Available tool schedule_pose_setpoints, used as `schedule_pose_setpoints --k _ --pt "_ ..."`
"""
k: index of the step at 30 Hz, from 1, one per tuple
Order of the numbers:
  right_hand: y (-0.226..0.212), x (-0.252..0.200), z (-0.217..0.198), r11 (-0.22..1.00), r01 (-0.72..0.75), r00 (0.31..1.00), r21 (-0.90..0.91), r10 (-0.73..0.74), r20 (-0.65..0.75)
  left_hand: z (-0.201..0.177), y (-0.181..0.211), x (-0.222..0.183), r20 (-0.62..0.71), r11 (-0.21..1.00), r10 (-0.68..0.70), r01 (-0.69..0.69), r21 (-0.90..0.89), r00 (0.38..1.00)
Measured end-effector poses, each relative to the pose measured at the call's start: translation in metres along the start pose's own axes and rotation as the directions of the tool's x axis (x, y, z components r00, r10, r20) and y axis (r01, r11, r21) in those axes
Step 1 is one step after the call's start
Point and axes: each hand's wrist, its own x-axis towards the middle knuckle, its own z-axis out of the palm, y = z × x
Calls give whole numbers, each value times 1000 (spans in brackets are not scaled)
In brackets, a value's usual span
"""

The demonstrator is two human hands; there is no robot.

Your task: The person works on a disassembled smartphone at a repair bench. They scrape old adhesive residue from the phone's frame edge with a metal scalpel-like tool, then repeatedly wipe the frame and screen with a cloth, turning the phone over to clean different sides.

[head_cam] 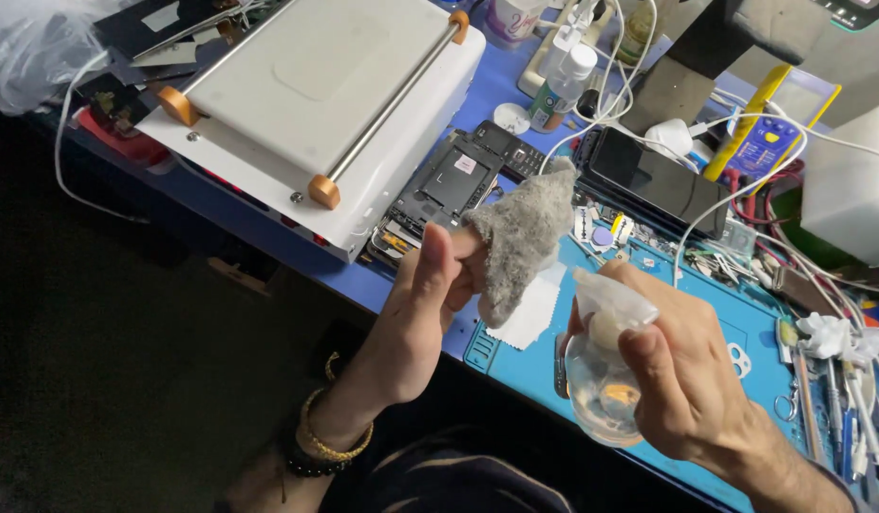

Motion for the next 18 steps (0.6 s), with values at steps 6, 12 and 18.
schedule_pose_setpoints --k 6,12,18 --pt "10 19 -7 997 2 994 74 7 -114 -7 -1 -2 54 999 4 -2 -34 999" --pt "52 115 -35 975 208 881 73 -154 -448 -7 7 -6 148 989 -122 108 99 981" --pt "148 239 -31 914 144 733 -378 -355 -580 -9 1 -8 191 972 -233 222 76 954"
